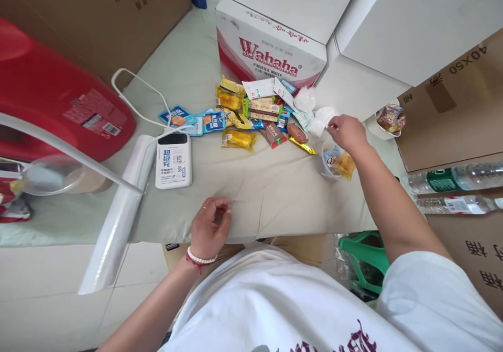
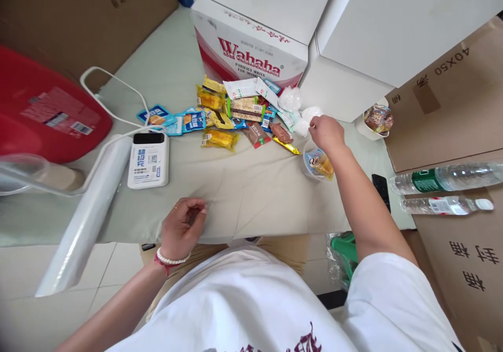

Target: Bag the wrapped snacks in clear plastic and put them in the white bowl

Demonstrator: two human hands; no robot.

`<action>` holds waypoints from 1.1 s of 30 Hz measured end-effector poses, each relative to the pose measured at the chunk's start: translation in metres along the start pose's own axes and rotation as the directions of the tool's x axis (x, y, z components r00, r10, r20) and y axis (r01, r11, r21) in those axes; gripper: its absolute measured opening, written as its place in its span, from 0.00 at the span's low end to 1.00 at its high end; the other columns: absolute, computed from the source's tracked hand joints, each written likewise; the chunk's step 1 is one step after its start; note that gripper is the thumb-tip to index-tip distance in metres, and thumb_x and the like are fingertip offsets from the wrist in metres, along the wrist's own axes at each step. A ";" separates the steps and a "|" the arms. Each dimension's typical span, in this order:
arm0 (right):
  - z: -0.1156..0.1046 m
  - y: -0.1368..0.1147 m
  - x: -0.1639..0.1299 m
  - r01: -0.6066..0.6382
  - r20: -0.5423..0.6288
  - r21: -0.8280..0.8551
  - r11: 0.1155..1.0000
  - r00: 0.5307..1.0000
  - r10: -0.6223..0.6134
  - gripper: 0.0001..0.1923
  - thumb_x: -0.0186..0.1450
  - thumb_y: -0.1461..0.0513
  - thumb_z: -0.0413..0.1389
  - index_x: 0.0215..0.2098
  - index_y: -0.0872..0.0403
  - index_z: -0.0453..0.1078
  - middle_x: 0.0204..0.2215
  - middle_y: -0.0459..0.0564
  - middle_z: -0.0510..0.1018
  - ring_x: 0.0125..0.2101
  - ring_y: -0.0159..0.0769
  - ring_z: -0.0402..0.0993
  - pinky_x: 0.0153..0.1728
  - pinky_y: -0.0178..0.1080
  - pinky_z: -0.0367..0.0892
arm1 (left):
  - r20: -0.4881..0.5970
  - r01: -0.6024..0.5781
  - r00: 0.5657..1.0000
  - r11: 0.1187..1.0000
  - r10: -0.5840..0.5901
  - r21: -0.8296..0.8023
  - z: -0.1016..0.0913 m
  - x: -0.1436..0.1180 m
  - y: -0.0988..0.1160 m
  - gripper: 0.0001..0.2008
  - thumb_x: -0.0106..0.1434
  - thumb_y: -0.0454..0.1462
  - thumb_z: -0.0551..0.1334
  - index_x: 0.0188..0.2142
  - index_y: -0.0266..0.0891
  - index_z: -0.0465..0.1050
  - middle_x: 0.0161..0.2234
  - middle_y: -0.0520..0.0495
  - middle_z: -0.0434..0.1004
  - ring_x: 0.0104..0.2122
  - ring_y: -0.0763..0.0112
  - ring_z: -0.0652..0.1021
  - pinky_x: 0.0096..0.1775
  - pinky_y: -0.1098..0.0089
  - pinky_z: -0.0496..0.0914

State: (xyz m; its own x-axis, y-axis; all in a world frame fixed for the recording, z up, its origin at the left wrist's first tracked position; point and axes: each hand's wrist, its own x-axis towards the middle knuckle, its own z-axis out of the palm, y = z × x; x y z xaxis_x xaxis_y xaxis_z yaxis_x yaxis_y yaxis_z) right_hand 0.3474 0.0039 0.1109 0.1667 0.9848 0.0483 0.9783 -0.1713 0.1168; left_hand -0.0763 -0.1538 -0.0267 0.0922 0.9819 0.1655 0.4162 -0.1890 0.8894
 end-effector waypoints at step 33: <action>0.063 -0.138 -0.222 -0.320 0.321 0.935 -0.153 0.947 -0.018 0.19 0.60 0.46 0.68 0.31 0.50 0.71 0.24 0.42 0.71 0.26 0.32 0.66 0.32 0.36 0.66 | 0.322 0.408 0.907 0.755 -0.271 -0.513 0.059 0.016 0.055 0.13 0.56 0.46 0.70 0.27 0.40 0.75 0.24 0.52 0.73 0.28 0.70 0.72 0.34 0.68 0.67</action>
State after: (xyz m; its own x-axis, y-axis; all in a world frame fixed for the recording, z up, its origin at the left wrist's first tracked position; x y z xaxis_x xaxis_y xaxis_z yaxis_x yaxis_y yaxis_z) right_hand 0.1834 -0.1893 0.0215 0.1797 0.9445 -0.2749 -0.0880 -0.2629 -0.9608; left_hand 0.0013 -0.1489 0.0003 0.2622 0.9376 -0.2282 -0.1124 0.2645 0.9578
